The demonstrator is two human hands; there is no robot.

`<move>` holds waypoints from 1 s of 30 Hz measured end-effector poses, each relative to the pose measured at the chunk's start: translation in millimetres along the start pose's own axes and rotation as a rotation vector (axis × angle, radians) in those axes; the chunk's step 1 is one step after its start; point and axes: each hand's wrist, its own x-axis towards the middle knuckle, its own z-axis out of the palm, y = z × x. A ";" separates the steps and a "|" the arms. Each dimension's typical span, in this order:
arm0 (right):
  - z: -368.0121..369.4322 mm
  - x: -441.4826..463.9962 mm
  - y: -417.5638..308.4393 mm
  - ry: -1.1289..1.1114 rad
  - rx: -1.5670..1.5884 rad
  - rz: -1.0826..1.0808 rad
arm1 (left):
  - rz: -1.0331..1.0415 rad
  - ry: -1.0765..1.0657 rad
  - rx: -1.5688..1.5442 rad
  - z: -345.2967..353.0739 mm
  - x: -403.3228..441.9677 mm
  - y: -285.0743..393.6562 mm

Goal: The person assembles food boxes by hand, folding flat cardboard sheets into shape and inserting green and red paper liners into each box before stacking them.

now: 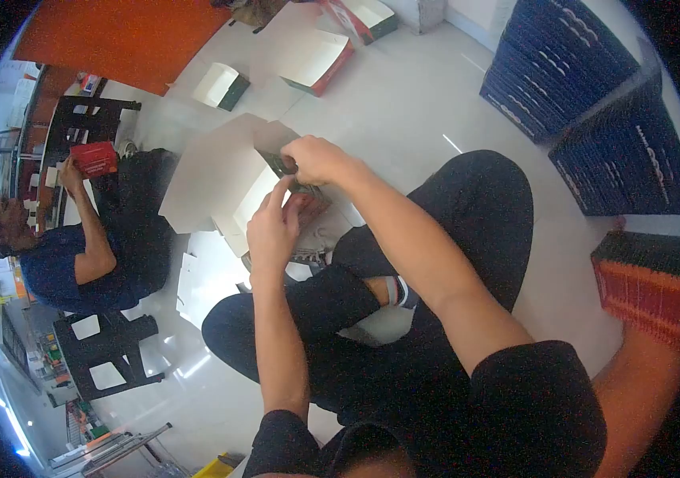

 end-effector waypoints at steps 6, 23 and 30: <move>-3.1 1.8 -1.1 -0.093 -0.015 0.017 | 0.121 0.047 -0.009 4.9 4.1 -4.3; -2.0 -0.8 -1.6 -0.089 0.001 0.008 | 0.175 -0.151 0.282 25.5 -3.1 -9.7; 8.6 -3.0 0.1 0.052 0.005 -0.017 | 0.181 -0.254 0.293 18.6 -0.3 -8.3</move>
